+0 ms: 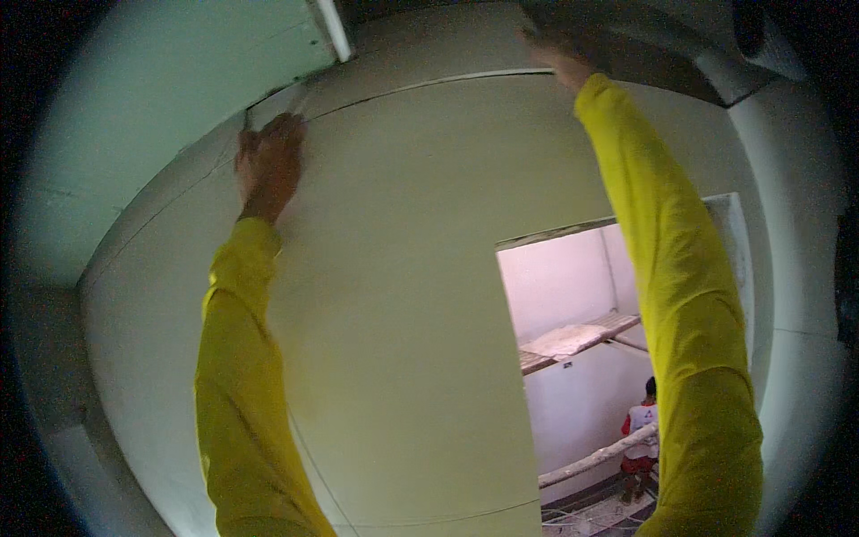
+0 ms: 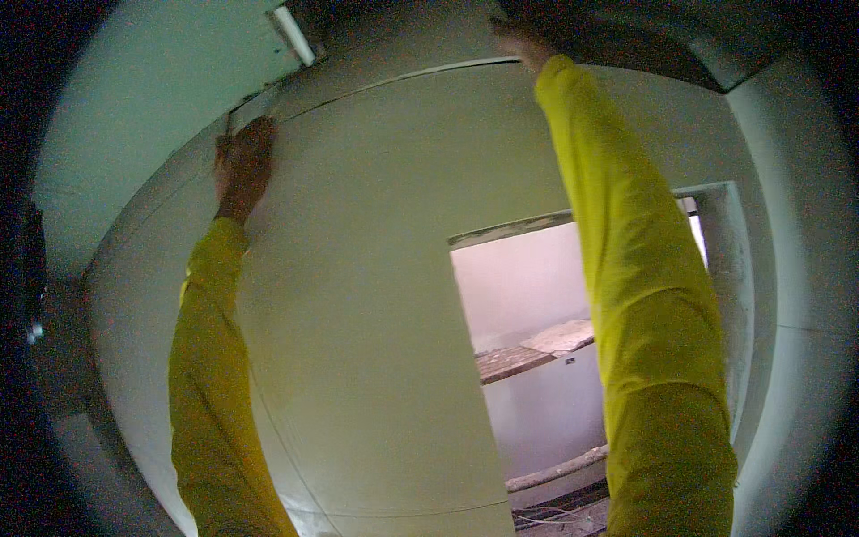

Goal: The person wipes a tiled wall with a sponge, then positions a large tile into an opening. They apply cement to the back of the tile using a trowel and prepare it for installation.

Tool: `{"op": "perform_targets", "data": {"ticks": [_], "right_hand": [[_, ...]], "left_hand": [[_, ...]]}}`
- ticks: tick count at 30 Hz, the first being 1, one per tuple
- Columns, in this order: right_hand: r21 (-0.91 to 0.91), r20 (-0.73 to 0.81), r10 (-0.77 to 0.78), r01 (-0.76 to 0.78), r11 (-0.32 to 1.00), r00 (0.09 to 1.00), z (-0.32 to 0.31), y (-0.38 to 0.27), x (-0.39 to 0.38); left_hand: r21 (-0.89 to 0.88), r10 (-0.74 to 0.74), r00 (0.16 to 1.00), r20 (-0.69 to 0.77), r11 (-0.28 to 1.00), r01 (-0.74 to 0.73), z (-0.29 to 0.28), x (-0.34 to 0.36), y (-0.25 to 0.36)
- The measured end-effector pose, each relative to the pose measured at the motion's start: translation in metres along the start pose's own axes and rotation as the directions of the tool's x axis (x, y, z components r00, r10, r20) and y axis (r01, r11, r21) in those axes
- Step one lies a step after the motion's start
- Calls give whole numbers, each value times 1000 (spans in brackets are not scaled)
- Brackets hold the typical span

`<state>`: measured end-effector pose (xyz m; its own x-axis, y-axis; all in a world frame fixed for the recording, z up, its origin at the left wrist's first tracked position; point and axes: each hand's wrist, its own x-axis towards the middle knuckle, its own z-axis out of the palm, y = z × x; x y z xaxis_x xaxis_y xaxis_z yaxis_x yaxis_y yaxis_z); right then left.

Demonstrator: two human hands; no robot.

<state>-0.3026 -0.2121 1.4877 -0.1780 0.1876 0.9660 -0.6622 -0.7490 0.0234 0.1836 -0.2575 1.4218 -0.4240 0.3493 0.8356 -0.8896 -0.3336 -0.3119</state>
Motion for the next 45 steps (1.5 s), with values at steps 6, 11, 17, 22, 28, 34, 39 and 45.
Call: {"op": "perform_targets", "data": {"ticks": [6,11,17,22,28,34,39,45], "right_hand": [[-343,130,8,38,939,992,16,17,8],[-617,209,-83,197,762,974,29,50,36],[-618,110,-391,371,693,914,22,104,75],[-601,126,-213,245,761,969,10,93,72],[-684,199,-200,282,673,959,17,49,31],[-572,147,-209,256,779,967,5,46,31],[-524,125,-188,226,821,974,5,39,31],[-474,105,-165,195,859,981,10,31,27]], "left_hand": [[-156,-130,990,62,978,138,14,-5,5],[-80,-66,998,-12,995,64,27,-11,-14],[-204,-148,987,67,966,159,-1,-10,13],[-173,-118,990,-76,979,103,8,-7,10],[-113,-141,990,27,983,143,-11,-6,17],[-119,-316,947,62,940,321,-28,-8,32],[-185,-413,910,49,891,414,-43,-19,39],[-223,-348,937,-12,915,337,-50,-18,34]]}}
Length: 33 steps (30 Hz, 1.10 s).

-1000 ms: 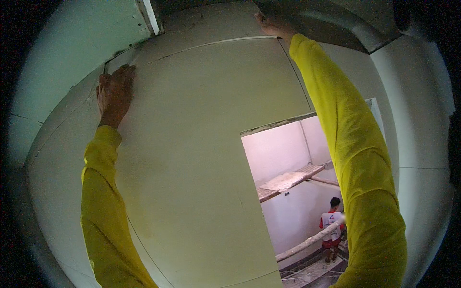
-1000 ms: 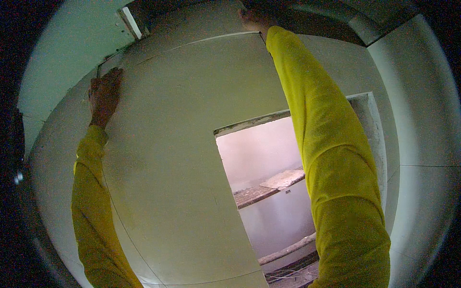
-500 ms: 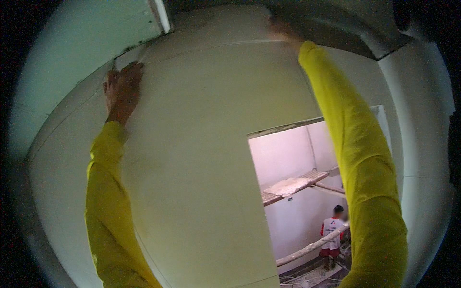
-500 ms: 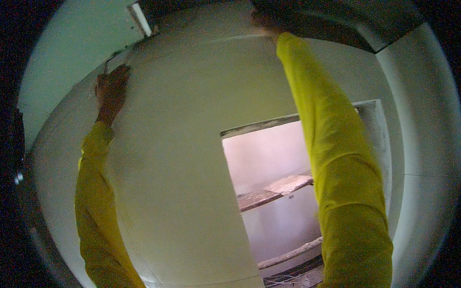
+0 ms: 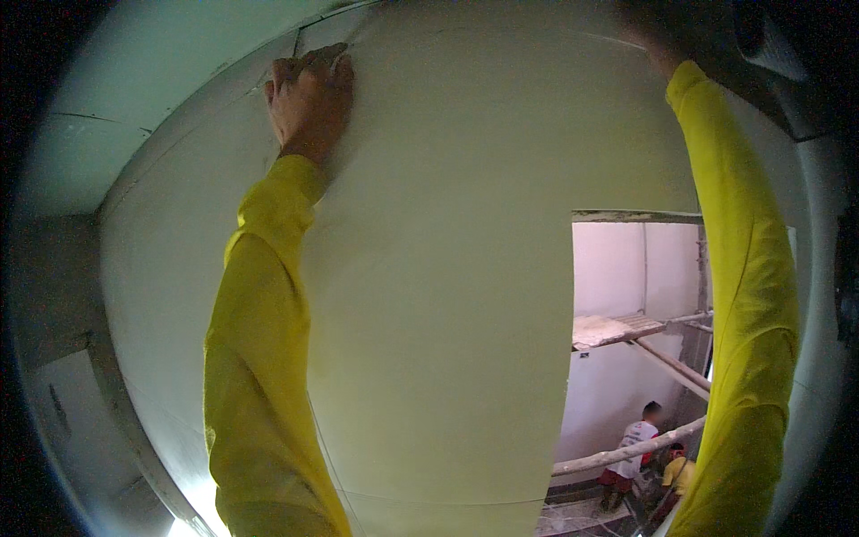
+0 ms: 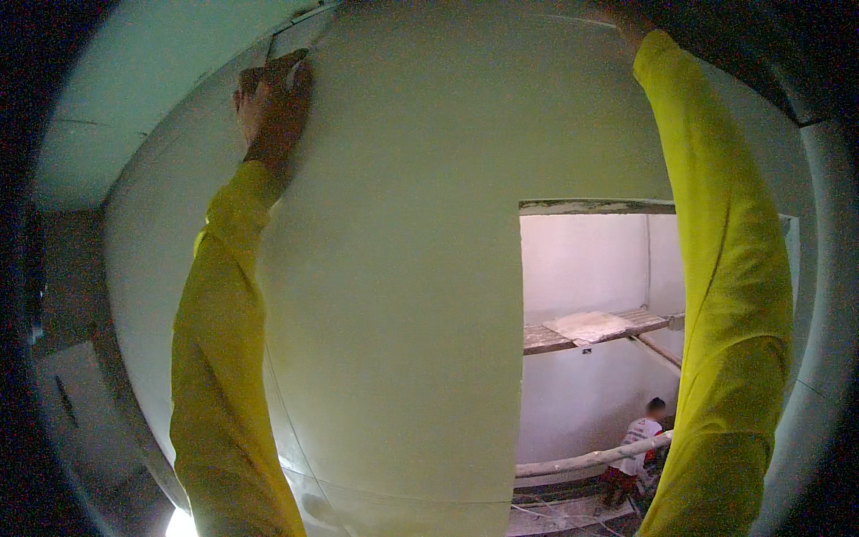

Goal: The person wipes a tiled wall with a sponge, then positions a large tile into an opening. They apply cement to the back of the tile using a trowel and prepare it for installation.

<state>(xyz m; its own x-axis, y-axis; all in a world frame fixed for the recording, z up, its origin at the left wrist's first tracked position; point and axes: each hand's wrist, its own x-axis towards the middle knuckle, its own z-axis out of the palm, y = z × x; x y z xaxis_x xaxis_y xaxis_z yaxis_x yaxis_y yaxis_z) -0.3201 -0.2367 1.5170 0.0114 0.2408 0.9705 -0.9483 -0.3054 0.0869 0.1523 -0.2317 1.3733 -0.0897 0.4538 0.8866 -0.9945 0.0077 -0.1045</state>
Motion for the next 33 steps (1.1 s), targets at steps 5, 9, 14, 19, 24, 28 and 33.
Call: {"op": "perform_targets", "data": {"ticks": [5,9,14,19,24,28,33], "right_hand": [[16,-5,32,-32,999,999,-6,5,-6],[33,-9,43,-43,999,999,-2,3,-13],[18,-15,51,-51,999,999,-14,8,-18],[14,-18,53,-52,999,998,-13,10,-20],[3,-21,49,-49,999,999,-23,14,-25],[-1,-1,54,-54,999,999,-18,17,-35],[-7,-3,51,-51,999,999,-30,14,-33]], "left_hand": [[-15,2,1000,9,1000,-2,-1,9,6],[95,186,979,-85,979,-178,6,16,-4],[175,278,956,-92,950,-259,11,24,-2],[134,288,956,-46,951,-280,20,39,-8],[212,352,936,-24,916,-339,21,51,-17],[273,388,922,-8,888,-371,39,40,-21],[242,363,929,-76,910,-336,40,41,-21]]}}
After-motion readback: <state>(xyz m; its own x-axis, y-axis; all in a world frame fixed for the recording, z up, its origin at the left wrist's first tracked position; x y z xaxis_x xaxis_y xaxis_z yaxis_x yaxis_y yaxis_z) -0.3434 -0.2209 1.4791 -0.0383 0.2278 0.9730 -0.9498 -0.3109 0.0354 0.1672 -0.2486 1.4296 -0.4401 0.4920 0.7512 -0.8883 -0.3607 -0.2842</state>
